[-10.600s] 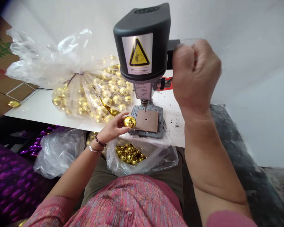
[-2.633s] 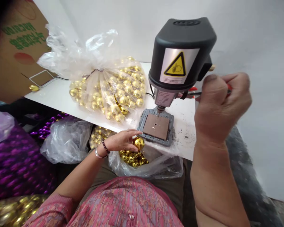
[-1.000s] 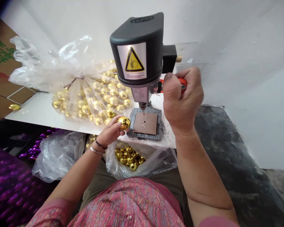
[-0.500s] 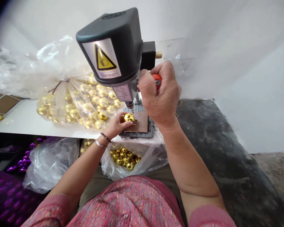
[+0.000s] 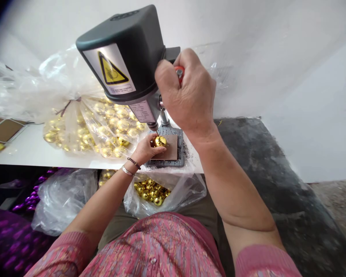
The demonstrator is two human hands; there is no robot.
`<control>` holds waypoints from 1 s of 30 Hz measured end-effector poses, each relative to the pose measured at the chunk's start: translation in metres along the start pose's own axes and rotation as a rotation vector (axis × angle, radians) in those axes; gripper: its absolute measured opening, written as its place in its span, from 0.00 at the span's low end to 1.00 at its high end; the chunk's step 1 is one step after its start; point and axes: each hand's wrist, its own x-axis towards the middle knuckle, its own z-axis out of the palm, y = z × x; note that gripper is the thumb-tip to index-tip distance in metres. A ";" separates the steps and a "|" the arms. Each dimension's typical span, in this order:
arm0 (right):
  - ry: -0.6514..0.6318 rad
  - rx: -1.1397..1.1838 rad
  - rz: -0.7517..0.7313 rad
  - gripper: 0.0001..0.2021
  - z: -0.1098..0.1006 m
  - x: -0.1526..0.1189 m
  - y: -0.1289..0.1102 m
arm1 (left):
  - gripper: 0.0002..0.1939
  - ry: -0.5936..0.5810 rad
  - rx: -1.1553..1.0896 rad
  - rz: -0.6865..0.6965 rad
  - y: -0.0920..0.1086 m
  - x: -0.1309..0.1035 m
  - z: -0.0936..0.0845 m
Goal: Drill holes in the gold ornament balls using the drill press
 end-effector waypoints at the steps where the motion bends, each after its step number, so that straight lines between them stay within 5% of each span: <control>1: -0.008 -0.016 0.010 0.18 0.000 0.005 -0.001 | 0.33 -0.008 -0.009 -0.003 0.000 0.001 0.001; 9: -0.081 0.027 0.040 0.16 0.003 0.022 -0.001 | 0.39 -0.120 -0.070 -0.015 -0.006 0.006 0.006; 30: -0.043 0.155 -0.013 0.14 0.006 0.011 0.012 | 0.31 -0.142 0.055 0.195 -0.009 0.000 -0.003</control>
